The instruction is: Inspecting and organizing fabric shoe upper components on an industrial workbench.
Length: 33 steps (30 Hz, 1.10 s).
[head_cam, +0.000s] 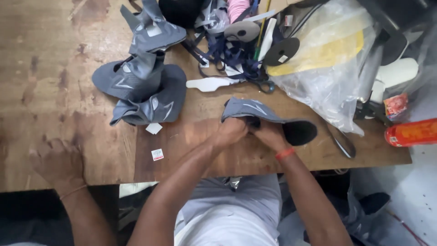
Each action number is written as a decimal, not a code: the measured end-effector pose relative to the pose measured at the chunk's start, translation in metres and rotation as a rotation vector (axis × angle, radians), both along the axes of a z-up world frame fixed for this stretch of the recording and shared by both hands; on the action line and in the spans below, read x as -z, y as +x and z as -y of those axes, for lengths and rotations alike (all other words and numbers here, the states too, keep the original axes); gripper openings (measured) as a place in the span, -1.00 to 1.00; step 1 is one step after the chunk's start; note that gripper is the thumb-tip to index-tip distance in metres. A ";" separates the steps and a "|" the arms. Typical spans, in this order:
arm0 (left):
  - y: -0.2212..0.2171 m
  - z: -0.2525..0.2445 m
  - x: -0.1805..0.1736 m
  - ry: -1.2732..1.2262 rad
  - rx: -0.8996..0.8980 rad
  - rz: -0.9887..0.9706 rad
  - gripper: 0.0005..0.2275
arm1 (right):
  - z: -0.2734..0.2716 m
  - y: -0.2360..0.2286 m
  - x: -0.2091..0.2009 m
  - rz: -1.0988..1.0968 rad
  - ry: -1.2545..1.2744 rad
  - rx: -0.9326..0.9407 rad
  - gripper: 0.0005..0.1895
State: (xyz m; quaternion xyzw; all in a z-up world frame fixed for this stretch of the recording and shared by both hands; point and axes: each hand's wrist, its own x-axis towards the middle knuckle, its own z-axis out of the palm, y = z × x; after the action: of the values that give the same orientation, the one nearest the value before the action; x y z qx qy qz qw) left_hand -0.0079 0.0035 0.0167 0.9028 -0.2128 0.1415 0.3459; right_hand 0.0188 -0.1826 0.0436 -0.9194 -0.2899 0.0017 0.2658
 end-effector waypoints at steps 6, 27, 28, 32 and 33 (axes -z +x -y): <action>0.004 0.002 -0.005 -0.140 -0.029 -0.111 -0.67 | 0.000 0.011 0.001 0.147 -0.033 0.039 -0.40; -0.021 -0.015 -0.042 0.025 0.017 -0.111 -0.57 | 0.015 0.021 0.061 0.128 0.021 0.216 -0.46; -0.027 -0.012 -0.045 0.024 0.020 -0.122 -0.57 | 0.022 0.018 0.062 0.118 0.018 0.218 -0.46; -0.025 -0.006 -0.050 0.253 -0.002 -0.386 -0.57 | 0.034 0.028 0.034 0.073 -0.130 -0.001 -0.48; -0.028 -0.004 -0.046 0.329 0.022 -0.393 -0.58 | 0.036 0.021 0.024 0.084 -0.187 -0.066 -0.47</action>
State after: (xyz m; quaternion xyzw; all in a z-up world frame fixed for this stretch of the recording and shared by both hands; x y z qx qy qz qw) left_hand -0.0362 0.0079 0.0630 0.9547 -0.1714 -0.0771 0.2306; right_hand 0.0401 -0.2187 0.0197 -0.9294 -0.3293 -0.0011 0.1665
